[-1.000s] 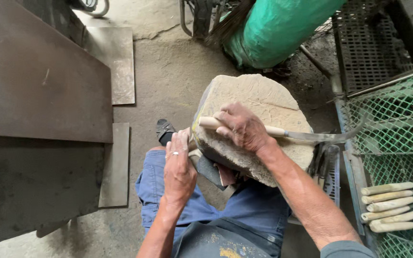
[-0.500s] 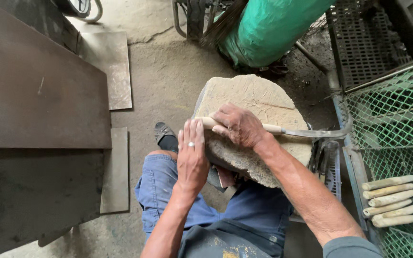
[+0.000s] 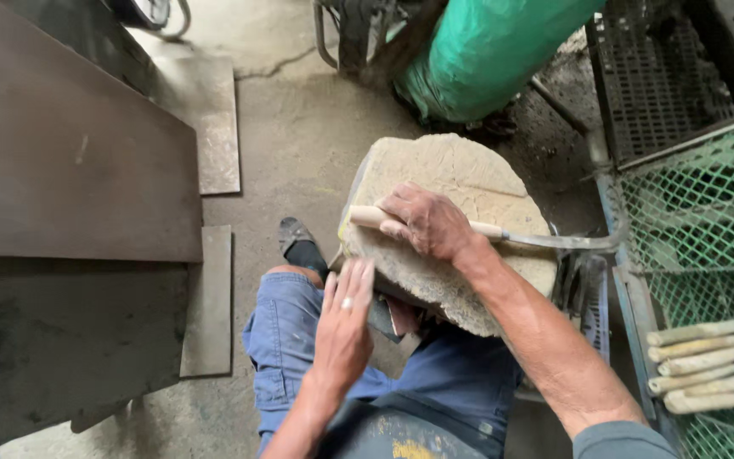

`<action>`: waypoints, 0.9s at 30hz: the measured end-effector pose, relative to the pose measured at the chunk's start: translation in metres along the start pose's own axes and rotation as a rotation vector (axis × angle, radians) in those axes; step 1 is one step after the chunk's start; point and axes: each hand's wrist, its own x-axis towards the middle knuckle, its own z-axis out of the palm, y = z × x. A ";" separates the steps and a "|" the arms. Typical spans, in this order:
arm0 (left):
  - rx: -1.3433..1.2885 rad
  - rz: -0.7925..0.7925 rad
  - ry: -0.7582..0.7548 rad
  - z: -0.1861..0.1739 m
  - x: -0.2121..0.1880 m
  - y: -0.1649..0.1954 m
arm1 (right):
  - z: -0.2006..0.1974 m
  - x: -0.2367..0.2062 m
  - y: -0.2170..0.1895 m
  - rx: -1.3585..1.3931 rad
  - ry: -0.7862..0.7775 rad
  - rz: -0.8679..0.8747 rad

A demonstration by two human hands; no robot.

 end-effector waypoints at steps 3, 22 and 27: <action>-0.079 -0.191 0.081 -0.006 -0.028 0.005 | 0.002 -0.004 0.001 -0.020 0.043 -0.089; -0.021 -0.109 0.205 -0.016 -0.017 0.003 | 0.012 -0.036 -0.040 -0.076 0.204 -0.055; 0.028 -0.060 0.221 0.002 0.001 0.003 | 0.011 -0.031 -0.039 -0.121 0.192 -0.055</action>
